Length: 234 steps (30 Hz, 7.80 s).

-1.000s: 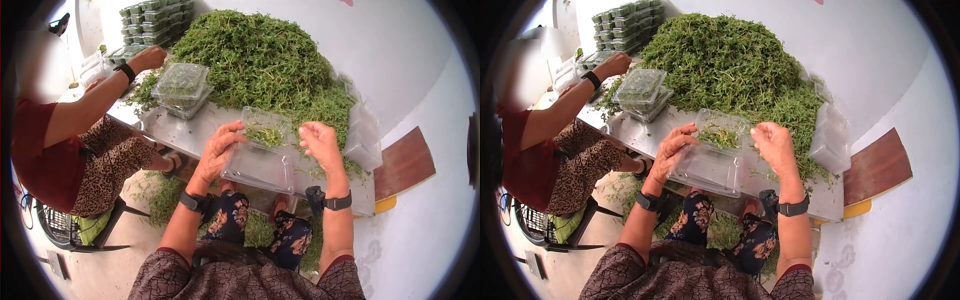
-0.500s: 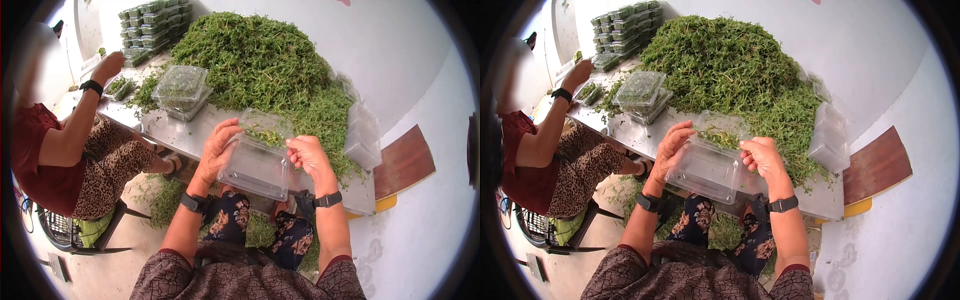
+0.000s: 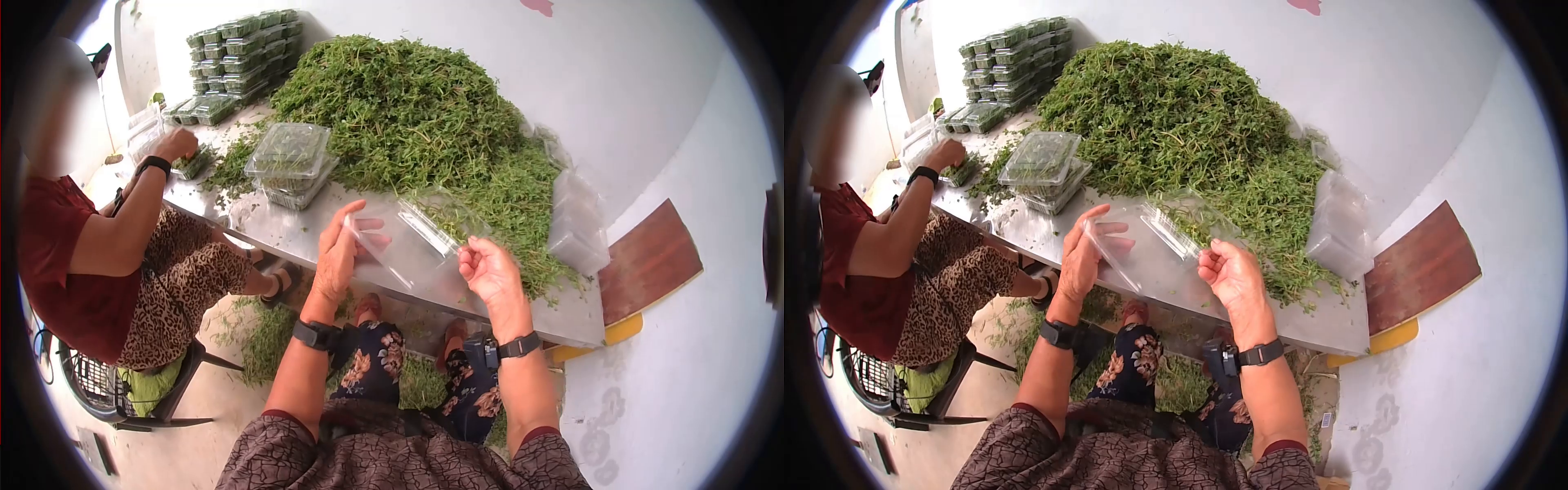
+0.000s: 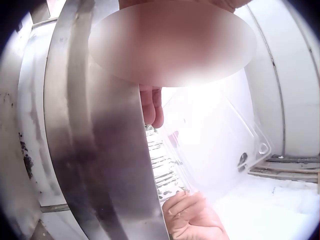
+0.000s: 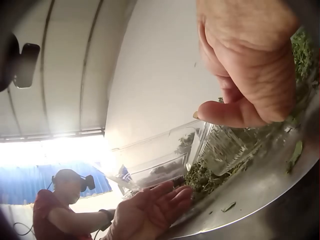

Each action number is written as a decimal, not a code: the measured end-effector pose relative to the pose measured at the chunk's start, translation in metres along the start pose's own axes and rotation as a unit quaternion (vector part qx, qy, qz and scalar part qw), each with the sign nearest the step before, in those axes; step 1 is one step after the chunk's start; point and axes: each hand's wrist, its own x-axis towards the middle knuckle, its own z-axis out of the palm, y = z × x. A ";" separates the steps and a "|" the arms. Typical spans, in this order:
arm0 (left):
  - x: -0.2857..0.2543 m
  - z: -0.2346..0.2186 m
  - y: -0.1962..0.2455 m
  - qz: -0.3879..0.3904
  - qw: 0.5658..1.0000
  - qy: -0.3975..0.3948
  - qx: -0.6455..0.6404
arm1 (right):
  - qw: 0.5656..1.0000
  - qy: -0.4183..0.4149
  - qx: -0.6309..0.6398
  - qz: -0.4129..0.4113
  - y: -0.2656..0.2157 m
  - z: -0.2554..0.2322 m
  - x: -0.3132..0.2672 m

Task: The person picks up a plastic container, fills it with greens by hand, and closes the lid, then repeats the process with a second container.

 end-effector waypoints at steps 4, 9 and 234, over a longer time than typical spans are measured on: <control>0.001 0.000 -0.001 -0.027 0.999 0.001 -0.044 | 0.998 -0.016 0.054 -0.010 0.016 0.003 -0.004; -0.001 -0.003 -0.008 0.049 0.998 -0.030 -0.010 | 0.994 -0.021 0.109 -0.022 0.040 0.022 -0.013; -0.020 0.035 -0.013 0.168 0.924 0.092 0.331 | 0.626 -0.038 -0.709 -0.323 -0.094 0.023 -0.008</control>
